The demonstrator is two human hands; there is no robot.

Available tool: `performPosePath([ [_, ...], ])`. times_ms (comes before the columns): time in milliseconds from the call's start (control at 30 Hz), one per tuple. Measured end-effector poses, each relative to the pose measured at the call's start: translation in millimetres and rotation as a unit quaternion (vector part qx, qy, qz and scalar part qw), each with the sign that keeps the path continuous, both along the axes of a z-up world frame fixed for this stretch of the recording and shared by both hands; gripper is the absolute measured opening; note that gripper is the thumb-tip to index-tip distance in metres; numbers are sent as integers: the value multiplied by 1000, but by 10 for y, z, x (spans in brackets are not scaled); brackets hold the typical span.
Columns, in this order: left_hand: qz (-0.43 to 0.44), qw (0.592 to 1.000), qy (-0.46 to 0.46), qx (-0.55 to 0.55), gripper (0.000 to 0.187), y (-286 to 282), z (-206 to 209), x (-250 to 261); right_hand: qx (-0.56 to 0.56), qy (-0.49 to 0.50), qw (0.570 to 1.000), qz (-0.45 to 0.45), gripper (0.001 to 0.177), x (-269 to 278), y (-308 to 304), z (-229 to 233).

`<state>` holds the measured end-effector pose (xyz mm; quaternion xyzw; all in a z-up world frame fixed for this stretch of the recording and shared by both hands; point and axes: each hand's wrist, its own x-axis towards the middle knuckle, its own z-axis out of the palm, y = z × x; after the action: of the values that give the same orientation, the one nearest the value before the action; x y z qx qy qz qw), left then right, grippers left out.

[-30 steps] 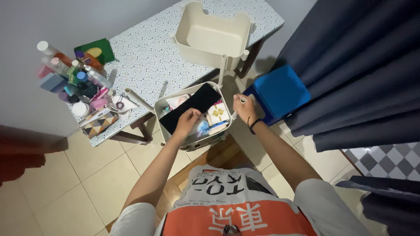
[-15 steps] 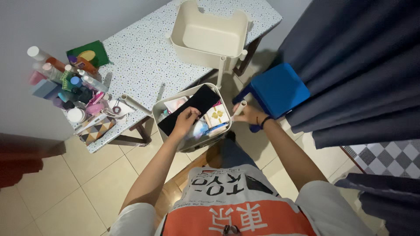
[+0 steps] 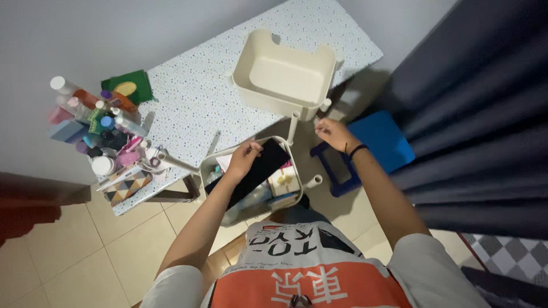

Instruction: The person assembles a white plastic storage cart by inserting vertical support rods into a base and then placing a rectangular tray on top. They then pick up several bottles and tubes from a nearby table and place them into the assembled cart.

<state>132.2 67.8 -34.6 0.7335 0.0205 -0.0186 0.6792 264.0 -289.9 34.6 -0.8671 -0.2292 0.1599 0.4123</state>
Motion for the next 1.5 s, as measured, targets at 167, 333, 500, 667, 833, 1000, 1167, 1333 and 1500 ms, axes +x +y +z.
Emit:
performPosePath([
  [167,23,999,-24,37,20,-46,128,347,11,-109,992,-61,16,247,316,330],
  [333,49,995,-20,79,20,-134,340,584,31,-126,991,-27,16,570,504,418],
  [500,59,995,-30,72,16,-195,366,761,-26,-97,995,3,19,932,630,208],
  [667,81,995,-26,59,15,-230,317,886,-60,-48,997,24,27,1300,730,-209],
  [833,105,992,9,72,19,-260,355,939,-156,10,986,55,42,1684,880,-710],
  [1000,115,992,10,56,20,-247,373,959,-242,80,961,103,60,1870,1030,-1046],
  [1167,121,991,22,43,20,-228,353,987,-273,133,941,152,59,1869,1179,-1154],
  [1333,117,991,31,48,21,-226,364,954,-307,226,920,94,63,1799,1176,-1188],
  [1500,121,992,21,35,22,-268,356,979,-303,218,919,131,67,1842,1152,-1237],
])
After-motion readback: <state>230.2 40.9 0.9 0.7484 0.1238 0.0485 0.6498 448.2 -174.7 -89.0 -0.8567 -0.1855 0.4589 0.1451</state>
